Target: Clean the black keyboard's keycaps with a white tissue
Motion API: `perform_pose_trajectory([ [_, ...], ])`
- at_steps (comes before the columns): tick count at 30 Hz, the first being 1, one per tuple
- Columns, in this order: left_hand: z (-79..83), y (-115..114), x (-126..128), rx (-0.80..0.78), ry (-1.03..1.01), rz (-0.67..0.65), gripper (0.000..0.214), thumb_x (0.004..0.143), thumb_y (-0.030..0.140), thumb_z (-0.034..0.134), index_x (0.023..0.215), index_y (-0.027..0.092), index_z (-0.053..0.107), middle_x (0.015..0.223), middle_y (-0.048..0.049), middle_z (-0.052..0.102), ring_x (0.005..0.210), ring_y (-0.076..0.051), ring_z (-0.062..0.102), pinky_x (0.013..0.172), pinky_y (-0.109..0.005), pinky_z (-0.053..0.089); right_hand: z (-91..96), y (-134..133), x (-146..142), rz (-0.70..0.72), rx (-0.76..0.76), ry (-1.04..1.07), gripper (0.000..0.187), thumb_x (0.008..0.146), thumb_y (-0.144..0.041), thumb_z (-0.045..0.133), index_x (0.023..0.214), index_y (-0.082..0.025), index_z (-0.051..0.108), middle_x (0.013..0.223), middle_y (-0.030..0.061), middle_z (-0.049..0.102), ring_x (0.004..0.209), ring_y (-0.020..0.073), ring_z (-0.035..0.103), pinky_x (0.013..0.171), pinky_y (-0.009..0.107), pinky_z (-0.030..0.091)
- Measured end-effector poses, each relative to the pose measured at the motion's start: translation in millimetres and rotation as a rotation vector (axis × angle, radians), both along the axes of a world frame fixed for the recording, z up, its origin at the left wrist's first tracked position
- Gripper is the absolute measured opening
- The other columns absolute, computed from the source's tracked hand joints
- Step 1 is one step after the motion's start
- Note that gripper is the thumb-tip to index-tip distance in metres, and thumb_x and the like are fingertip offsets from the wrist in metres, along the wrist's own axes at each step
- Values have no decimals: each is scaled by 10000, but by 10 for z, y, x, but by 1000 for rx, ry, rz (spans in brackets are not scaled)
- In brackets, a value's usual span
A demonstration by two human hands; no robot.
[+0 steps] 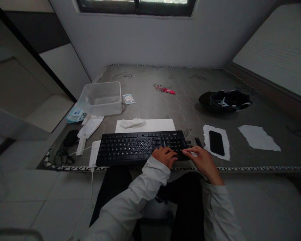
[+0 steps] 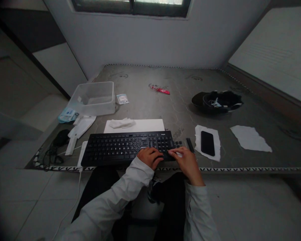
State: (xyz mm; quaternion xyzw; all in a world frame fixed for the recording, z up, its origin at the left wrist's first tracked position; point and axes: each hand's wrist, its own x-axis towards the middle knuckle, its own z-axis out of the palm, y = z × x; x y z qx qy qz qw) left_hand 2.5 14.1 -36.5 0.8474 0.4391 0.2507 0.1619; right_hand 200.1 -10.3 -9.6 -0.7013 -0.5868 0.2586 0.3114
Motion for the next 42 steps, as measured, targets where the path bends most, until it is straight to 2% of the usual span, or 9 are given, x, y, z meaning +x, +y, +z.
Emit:
perform_pose_trajectory([
  [5,10,-1,-4,-22,2,-10,204,865,416,609,996,300,714,967,-14,695,872,-195,602,732,-337,427,-12,-3,-2,14,7,-19,342,767,-556,619,809,-251,766,853,61,688,837,235,639,792,351,467],
  [13,31,-14,-10,-26,-10,-6,185,862,398,615,980,303,721,959,-11,695,859,-191,600,737,-328,429,-2,8,-5,-67,-33,-26,320,701,-551,663,751,-247,751,851,48,705,838,243,646,786,350,460],
  [23,7,-18,2,33,16,-5,154,849,389,639,960,360,742,936,-5,693,823,-173,578,694,-309,405,-8,51,1,-10,-72,-54,276,733,-512,629,768,-252,716,857,39,713,855,254,648,787,355,453],
  [26,-3,-17,7,29,22,-1,147,845,395,643,950,372,742,937,9,691,821,-171,574,698,-308,409,-55,56,19,-58,-39,-16,325,687,-519,663,847,-236,651,922,54,695,911,260,645,805,358,454],
  [29,-10,-19,11,25,20,1,141,843,392,647,944,377,744,939,4,693,830,-175,573,704,-311,406,-113,37,37,-100,-86,71,433,668,-519,678,983,-237,587,964,63,688,933,263,651,805,363,460],
  [33,-5,-22,11,20,19,6,146,838,385,656,955,390,743,945,4,700,832,-183,575,698,-315,397,-150,27,54,-82,-133,107,444,689,-508,661,1019,-234,550,872,36,692,821,243,665,746,337,462],
  [38,9,-21,8,14,31,1,154,842,391,650,966,389,742,946,-8,699,837,-181,578,696,-314,397,-107,83,81,-78,-132,-56,364,696,-529,633,879,-244,500,632,-37,597,562,191,573,559,272,391],
  [42,2,-24,9,19,36,3,152,848,394,641,965,393,738,949,4,704,843,-184,582,689,-314,393,-65,140,109,-53,-144,-149,365,674,-543,645,790,-248,463,587,-46,564,534,181,535,527,263,354],
])
